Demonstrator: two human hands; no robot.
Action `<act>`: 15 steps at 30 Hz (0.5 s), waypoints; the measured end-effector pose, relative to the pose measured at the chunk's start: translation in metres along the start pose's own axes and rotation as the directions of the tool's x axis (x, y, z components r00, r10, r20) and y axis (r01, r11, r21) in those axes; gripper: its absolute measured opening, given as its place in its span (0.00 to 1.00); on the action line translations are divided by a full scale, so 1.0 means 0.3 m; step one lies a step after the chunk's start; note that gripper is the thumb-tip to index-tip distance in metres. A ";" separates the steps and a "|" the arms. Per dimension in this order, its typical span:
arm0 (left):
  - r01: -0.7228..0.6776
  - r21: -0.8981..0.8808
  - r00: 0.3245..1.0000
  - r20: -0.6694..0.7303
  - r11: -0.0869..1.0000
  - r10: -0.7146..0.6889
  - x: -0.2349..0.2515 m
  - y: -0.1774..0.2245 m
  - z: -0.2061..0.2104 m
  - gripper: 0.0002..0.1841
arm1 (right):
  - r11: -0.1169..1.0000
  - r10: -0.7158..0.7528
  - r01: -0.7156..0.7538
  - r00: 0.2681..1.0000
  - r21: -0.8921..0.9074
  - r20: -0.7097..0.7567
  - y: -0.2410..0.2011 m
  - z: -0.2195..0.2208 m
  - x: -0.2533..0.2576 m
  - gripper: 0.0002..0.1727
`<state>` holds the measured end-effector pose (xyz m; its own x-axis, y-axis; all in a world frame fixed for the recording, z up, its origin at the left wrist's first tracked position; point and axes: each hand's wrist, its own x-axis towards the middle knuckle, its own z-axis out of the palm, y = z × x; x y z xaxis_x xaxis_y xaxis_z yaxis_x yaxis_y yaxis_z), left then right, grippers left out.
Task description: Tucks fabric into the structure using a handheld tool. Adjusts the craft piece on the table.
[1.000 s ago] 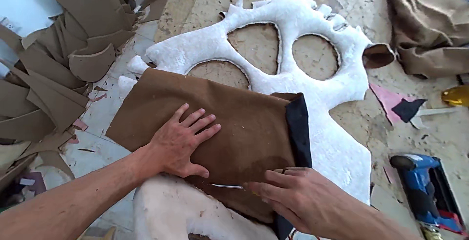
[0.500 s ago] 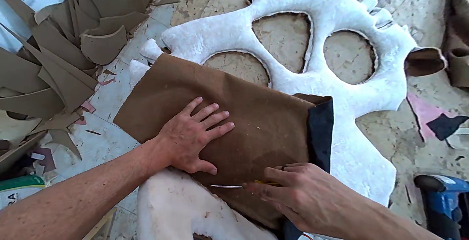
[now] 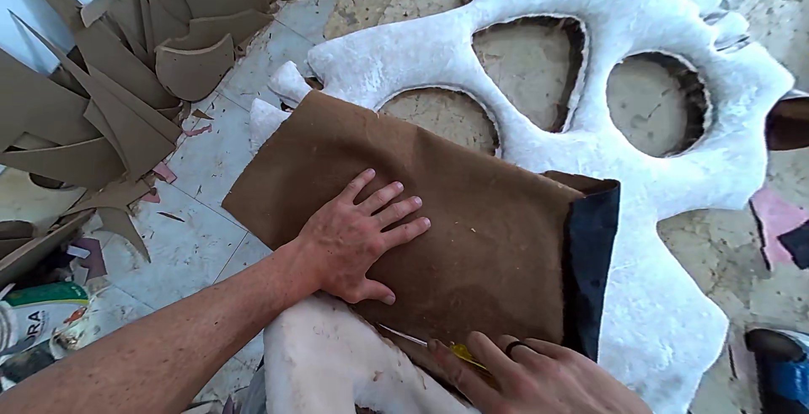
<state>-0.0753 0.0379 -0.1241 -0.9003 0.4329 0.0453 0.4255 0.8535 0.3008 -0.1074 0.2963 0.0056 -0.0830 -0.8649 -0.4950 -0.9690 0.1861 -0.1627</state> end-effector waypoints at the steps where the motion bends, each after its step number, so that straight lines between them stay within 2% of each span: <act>1: -0.005 0.000 1.000 -0.016 1.000 0.005 -0.004 -0.002 0.008 0.54 | 1.000 -0.018 0.018 1.000 0.001 -0.013 0.010 0.013 0.006 0.23; 3: -0.012 -0.004 0.999 -0.053 1.000 0.012 -0.012 -0.002 0.026 0.54 | 0.995 -0.043 0.048 0.997 0.083 -0.059 0.058 0.054 0.019 0.24; 5: -0.016 -0.003 0.997 -0.078 1.000 0.016 -0.016 -0.004 0.035 0.54 | 0.958 -0.018 0.039 0.997 0.285 -0.076 0.128 0.108 0.037 0.21; 6: -0.016 0.001 0.997 -0.081 1.000 0.016 -0.015 -0.004 0.035 0.54 | 0.901 0.013 -0.018 1.000 0.434 0.015 0.164 0.118 0.045 0.20; 8: -0.019 0.005 0.997 -0.076 1.000 0.019 -0.011 -0.005 0.031 0.54 | 0.706 0.036 -0.208 0.965 0.677 0.259 0.220 0.118 0.061 0.20; 11: -0.013 0.012 0.999 -0.041 1.000 0.014 0.000 -0.002 0.010 0.54 | 0.450 0.031 -0.334 0.933 0.828 0.359 0.250 0.128 0.058 0.18; 12: -0.014 0.012 0.999 -0.030 1.000 0.015 0.004 0.001 0.003 0.55 | 0.405 0.028 -0.344 0.931 0.847 0.365 0.252 0.130 0.053 0.17; 13: -0.015 0.020 1.000 -0.023 1.000 0.015 0.008 0.002 -0.002 0.55 | 0.431 0.025 -0.323 0.938 0.842 0.347 0.255 0.127 0.049 0.17; 14: -0.012 0.025 1.000 -0.021 1.000 0.012 0.009 0.003 -0.005 0.55 | 0.541 0.021 -0.260 0.955 0.800 0.296 0.259 0.120 0.045 0.18; 15: -0.007 0.029 1.000 -0.021 1.000 0.007 0.010 0.004 -0.008 0.55 | 0.695 0.012 -0.164 0.976 0.700 0.217 0.261 0.107 0.042 0.18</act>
<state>-0.0776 0.0395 -0.1212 -0.8990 0.4328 0.0678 0.4339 0.8586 0.2731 -0.1770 0.3149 -0.0407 -0.0419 -0.7413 -0.6699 -0.4970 0.5971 -0.6296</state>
